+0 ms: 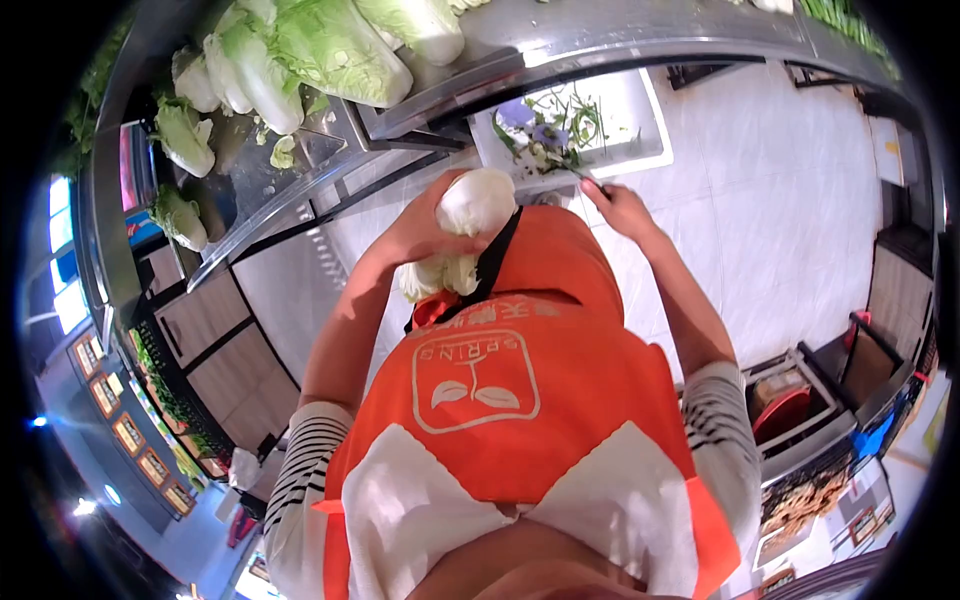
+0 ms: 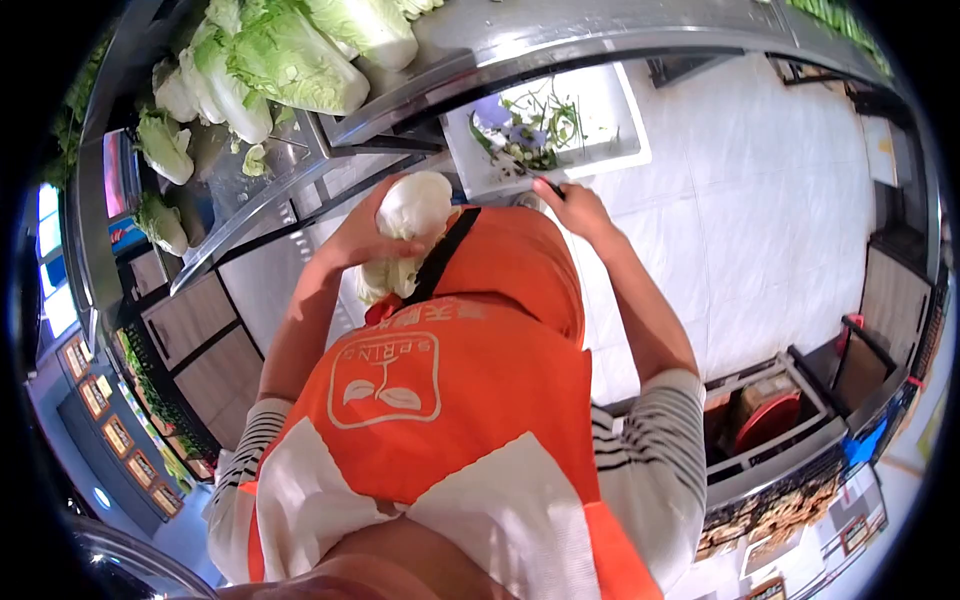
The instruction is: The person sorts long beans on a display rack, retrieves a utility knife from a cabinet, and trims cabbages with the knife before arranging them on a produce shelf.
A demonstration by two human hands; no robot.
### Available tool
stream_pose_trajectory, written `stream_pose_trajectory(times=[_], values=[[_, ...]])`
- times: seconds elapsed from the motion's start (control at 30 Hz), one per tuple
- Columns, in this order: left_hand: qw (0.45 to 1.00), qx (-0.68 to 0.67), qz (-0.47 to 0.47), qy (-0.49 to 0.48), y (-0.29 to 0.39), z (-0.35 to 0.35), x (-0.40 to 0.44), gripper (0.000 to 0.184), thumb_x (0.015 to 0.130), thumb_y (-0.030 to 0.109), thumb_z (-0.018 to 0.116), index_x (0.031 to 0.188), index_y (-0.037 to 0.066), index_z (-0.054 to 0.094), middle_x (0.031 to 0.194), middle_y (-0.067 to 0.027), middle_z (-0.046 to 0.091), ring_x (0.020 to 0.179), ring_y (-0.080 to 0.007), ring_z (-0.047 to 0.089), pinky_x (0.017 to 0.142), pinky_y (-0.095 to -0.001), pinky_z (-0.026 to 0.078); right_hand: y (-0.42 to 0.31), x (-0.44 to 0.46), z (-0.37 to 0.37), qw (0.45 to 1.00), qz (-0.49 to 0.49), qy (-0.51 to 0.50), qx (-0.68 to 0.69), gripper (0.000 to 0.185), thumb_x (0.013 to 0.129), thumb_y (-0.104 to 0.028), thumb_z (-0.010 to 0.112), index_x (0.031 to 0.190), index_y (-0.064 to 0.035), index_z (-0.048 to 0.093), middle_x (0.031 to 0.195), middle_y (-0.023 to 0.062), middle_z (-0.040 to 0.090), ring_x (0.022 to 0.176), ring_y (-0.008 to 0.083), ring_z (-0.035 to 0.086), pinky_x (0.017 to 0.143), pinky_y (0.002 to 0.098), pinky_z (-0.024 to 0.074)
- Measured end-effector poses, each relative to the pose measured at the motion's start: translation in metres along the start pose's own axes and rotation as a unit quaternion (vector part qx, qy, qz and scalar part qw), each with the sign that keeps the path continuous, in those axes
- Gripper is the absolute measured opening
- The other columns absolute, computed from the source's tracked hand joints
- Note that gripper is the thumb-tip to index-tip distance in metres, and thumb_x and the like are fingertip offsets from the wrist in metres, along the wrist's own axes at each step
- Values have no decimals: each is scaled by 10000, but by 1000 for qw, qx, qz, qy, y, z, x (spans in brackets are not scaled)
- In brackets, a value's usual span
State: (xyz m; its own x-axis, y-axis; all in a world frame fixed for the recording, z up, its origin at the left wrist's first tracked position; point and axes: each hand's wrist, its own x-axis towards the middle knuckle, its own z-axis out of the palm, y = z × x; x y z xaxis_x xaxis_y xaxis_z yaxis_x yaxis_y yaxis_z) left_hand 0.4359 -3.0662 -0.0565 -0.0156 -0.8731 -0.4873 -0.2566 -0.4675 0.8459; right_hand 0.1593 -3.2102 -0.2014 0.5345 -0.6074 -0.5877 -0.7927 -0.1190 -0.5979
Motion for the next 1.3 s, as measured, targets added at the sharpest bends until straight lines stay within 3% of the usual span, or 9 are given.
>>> stream_pose_trajectory(times=[0.37, 0.5, 0.53, 0.57, 0.7, 0.73, 0.87, 1.13, 1.3], values=[[990, -56, 19, 129, -15, -25, -40, 888, 566, 198, 826, 1310, 32, 369, 1203, -91, 504, 1131, -190, 457, 986, -332, 344, -98, -14, -57, 946, -96, -234, 205, 503, 885, -548, 456, 817, -51, 503, 552, -13, 410, 468, 78, 367, 433, 230, 289], [946, -150, 57, 281, -29, -63, -90, 867, 581, 173, 817, 1310, 38, 368, 1193, -87, 508, 1127, -187, 465, 980, -337, 358, -27, 53, 12, 723, -12, -365, 587, 501, 907, -514, 424, 849, -35, 558, 629, 78, 542, 512, 166, 495, 491, 298, 390], [931, -171, 74, 314, -36, -73, -102, 867, 580, 173, 819, 1309, 37, 369, 1194, -87, 508, 1128, -187, 467, 979, -336, 363, -5, 65, 41, 953, -39, -204, 220, 535, 895, -530, 430, 862, -15, 576, 678, 125, 575, 591, 234, 542, 560, 340, 421], [922, -172, 52, 344, -54, -90, -116, 877, 571, 171, 832, 1304, 31, 370, 1189, -83, 508, 1111, -182, 479, 968, -341, 378, 11, 68, 66, 981, -63, 8, -184, 571, 883, -545, 436, 875, 4, 593, 727, 171, 607, 670, 302, 590, 630, 383, 453], [872, -108, 61, 474, -31, -144, -173, 883, 578, 189, 841, 1304, 30, 365, 1188, -92, 503, 1108, -176, 483, 952, -332, 401, 2, 70, 78, 994, 91, -54, 30, 643, 859, -578, 440, 843, 43, 608, 791, 219, 617, 770, 356, 598, 714, 414, 443], [861, -51, 86, 499, -39, -162, -181, 880, 586, 195, 840, 1307, 34, 363, 1200, -97, 496, 1112, -173, 481, 951, -326, 402, 15, 77, 83, 998, 44, -39, 32, 609, 830, -620, 473, 735, -23, 551, 511, 27, 457, 410, 136, 443, 394, 285, 355], [796, 239, -3, 557, -35, -226, -197, 859, 565, 182, 823, 1305, 120, 391, 1212, -125, 491, 1098, -278, 497, 939, -378, 412, 19, 95, 89, 995, 55, -85, 6, 521, 820, -559, 558, 741, -44, 536, 491, -18, 402, 367, 93, 364, 351, 260, 289], [650, 680, -47, 336, -150, -356, -134, 796, 530, 108, 758, 1261, 212, 460, 1137, -103, 476, 1059, -296, 452, 947, -432, 352, -40, 85, 124, 997, 47, -46, 52, 505, 841, -546, 540, 740, -51, 533, 499, -25, 423, 383, 76, 366, 360, 249, 287], [682, 694, -35, 227, -195, -393, -113, 767, 577, 98, 727, 1280, 248, 458, 1157, -93, 477, 1066, -296, 452, 956, -432, 345, -95, 63, 140, 994, 75, -71, 29, 654, 850, -562, 492, 864, 84, 592, 812, 266, 615, 809, 381, 599, 716, 402, 447]])
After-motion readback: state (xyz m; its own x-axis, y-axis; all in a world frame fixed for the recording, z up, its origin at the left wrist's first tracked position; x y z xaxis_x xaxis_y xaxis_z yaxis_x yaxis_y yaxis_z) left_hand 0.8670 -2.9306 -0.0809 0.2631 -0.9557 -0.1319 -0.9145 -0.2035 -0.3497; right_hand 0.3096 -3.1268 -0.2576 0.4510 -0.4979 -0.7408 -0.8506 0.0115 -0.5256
